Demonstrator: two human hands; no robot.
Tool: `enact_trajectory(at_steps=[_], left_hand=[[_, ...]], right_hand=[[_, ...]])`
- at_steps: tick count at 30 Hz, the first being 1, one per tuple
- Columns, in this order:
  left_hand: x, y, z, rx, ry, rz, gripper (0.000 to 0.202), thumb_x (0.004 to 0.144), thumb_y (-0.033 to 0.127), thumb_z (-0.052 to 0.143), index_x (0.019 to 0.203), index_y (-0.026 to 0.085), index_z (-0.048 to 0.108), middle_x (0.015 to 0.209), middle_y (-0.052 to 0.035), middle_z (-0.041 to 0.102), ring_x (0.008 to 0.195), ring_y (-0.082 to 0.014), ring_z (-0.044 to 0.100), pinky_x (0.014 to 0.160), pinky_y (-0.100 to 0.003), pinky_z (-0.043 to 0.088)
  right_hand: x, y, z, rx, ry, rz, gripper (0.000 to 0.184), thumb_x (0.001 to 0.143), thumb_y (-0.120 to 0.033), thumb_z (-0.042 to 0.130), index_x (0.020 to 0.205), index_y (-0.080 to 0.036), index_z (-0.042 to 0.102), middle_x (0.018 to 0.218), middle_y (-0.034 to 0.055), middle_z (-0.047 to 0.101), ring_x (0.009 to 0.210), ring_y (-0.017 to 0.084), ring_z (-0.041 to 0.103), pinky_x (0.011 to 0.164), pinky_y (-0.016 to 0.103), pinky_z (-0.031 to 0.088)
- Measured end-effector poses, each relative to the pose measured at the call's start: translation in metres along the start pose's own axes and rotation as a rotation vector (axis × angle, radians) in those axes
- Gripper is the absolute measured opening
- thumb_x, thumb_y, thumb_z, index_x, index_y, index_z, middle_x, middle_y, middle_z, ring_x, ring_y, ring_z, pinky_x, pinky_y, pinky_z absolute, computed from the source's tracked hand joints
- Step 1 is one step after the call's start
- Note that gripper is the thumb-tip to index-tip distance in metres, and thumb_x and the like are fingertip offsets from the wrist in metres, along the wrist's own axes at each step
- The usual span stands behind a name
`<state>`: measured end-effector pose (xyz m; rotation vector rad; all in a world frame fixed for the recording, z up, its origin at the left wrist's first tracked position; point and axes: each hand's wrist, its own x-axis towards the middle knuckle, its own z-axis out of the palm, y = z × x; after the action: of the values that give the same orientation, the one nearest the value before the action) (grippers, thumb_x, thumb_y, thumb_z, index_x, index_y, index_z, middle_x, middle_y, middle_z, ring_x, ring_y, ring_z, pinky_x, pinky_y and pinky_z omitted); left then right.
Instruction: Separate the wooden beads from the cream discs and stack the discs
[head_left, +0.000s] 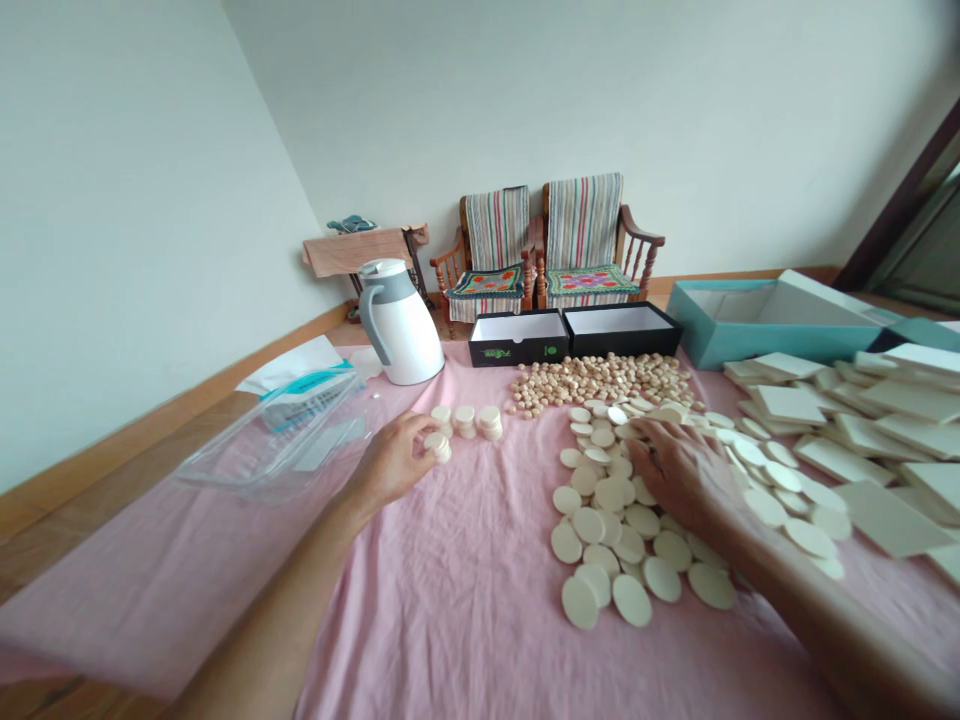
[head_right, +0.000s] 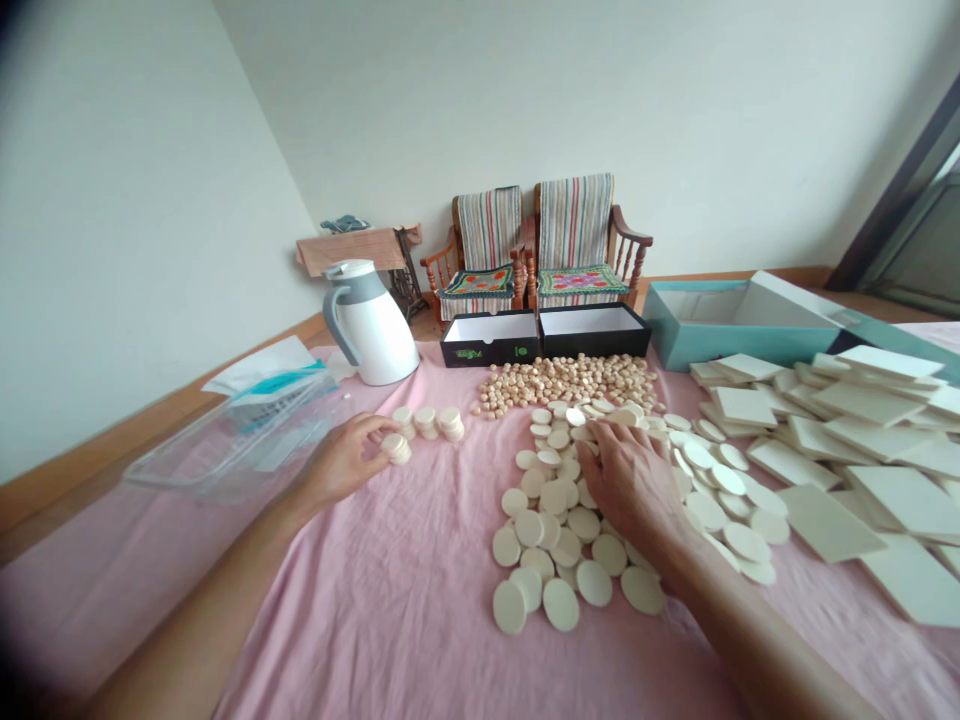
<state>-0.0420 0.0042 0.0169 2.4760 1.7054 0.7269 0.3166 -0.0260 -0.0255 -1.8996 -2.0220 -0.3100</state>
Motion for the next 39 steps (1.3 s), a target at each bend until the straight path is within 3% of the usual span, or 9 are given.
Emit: enact_trajectory(at_steps=[3,5,12,17,21,26,32,35,39], left_hand=[[0.0,0.009,0.0,-0.025,0.083,0.025,0.021,0.075,0.018,0.055,0.094,0.018,0.063,0.094,-0.0038,0.064,0.081,-0.0163,0.059,0.075,-0.028,0.047],[-0.002,0.022,0.002,-0.092,0.069,0.073,0.02,0.077,0.016,0.052,0.094,0.019,0.063,0.095,-0.0034,0.064,0.08,-0.0147,0.059,0.073,-0.027,0.048],[-0.022,0.092,0.013,-0.294,-0.376,0.481,0.024,0.085,0.014,0.049,0.105,0.018,0.06,0.1,-0.006,0.063,0.095,-0.0161,0.057,0.086,-0.028,0.046],[-0.032,0.118,0.035,-0.268,-0.394,0.427,0.027,0.076,0.031,0.067,0.097,0.016,0.058,0.093,-0.0059,0.061,0.089,-0.0193,0.056,0.08,-0.032,0.048],[-0.035,0.122,0.047,-0.251,-0.335,0.397,0.027,0.071,0.027,0.069,0.092,0.017,0.057,0.09,-0.0051,0.06,0.088,-0.0197,0.056,0.076,-0.03,0.048],[-0.025,0.107,0.028,-0.253,-0.223,0.345,0.018,0.076,0.017,0.058,0.094,0.018,0.059,0.09,-0.0038,0.062,0.086,-0.0173,0.056,0.078,-0.029,0.047],[0.001,0.039,-0.005,-0.105,0.103,0.01,0.033,0.07,0.012,0.054,0.102,0.019,0.058,0.095,-0.0038,0.064,0.084,-0.017,0.059,0.077,-0.029,0.047],[0.006,0.011,-0.011,-0.023,0.079,-0.042,0.028,0.069,0.018,0.055,0.097,0.018,0.059,0.095,-0.0037,0.064,0.082,-0.0174,0.059,0.076,-0.029,0.047],[0.007,-0.001,-0.01,0.013,0.017,-0.03,0.024,0.067,0.017,0.054,0.09,0.019,0.061,0.092,-0.0027,0.065,0.082,-0.0177,0.059,0.076,-0.029,0.046]], right_hand=[[0.0,0.0,0.0,0.005,0.01,-0.003,0.037,0.09,-0.038,0.035,0.113,-0.02,0.057,0.112,0.0095,0.064,0.098,0.027,0.056,0.082,0.04,0.036],[0.0,0.0,0.0,0.014,0.013,-0.007,0.036,0.09,-0.038,0.036,0.112,-0.019,0.058,0.111,0.0098,0.064,0.098,0.026,0.056,0.082,0.039,0.036],[0.0,-0.001,-0.002,0.021,-0.001,0.002,0.035,0.09,-0.037,0.037,0.112,-0.02,0.057,0.108,0.0091,0.065,0.098,0.025,0.055,0.082,0.038,0.035],[0.0,0.0,-0.002,0.022,0.004,-0.008,0.037,0.09,-0.038,0.034,0.112,-0.019,0.057,0.109,0.0095,0.064,0.097,0.025,0.055,0.082,0.039,0.034],[0.0,0.001,0.001,0.027,0.016,-0.017,0.037,0.09,-0.038,0.034,0.112,-0.02,0.057,0.111,0.0092,0.064,0.099,0.026,0.055,0.083,0.04,0.035],[0.0,0.001,0.001,0.01,0.014,-0.015,0.038,0.09,-0.038,0.034,0.114,-0.019,0.057,0.111,0.0102,0.064,0.099,0.027,0.055,0.084,0.041,0.036],[0.0,0.0,0.0,0.004,-0.003,-0.008,0.038,0.09,-0.038,0.034,0.113,-0.02,0.058,0.112,0.0091,0.064,0.099,0.027,0.055,0.085,0.041,0.037],[0.0,0.0,0.0,0.004,0.0,-0.009,0.038,0.09,-0.038,0.034,0.113,-0.019,0.058,0.112,0.0092,0.064,0.1,0.027,0.055,0.086,0.041,0.036],[-0.001,0.0,0.001,0.0,0.01,-0.015,0.038,0.09,-0.038,0.034,0.113,-0.019,0.058,0.111,0.01,0.064,0.1,0.027,0.055,0.085,0.04,0.036]])
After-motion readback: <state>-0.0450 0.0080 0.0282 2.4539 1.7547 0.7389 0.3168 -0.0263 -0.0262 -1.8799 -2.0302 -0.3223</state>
